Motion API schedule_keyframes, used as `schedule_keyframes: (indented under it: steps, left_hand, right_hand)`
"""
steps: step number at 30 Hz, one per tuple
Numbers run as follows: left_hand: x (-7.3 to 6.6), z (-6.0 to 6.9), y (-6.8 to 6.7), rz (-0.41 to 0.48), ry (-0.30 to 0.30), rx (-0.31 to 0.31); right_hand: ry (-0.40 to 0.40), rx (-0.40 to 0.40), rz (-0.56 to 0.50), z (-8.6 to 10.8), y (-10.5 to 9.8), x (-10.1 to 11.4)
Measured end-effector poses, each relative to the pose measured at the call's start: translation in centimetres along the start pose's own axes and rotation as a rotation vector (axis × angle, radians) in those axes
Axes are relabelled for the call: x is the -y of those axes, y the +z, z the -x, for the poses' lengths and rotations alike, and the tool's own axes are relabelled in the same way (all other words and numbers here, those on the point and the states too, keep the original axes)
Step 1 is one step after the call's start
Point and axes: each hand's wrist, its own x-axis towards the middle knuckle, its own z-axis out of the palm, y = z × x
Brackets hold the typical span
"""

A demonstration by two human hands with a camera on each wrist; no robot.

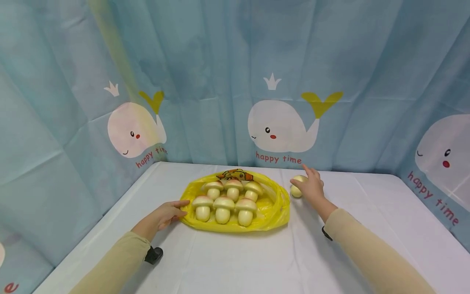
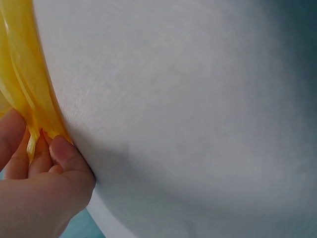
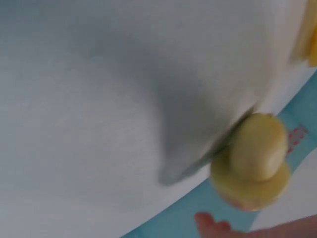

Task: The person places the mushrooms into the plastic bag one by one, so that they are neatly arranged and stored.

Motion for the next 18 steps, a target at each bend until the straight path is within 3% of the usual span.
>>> schedule_keyframes:
  steps: [9,18]
  left_hand:
    - [0.1,0.2,0.1,-0.010,-0.002,-0.005]
    - [0.0,0.1,0.0,-0.015,0.003,-0.003]
  right_hand:
    - [0.089,0.137,-0.027,-0.7,-0.2,-2.2]
    - [0.211,0.130,-0.068,-1.4,0.1,-2.2]
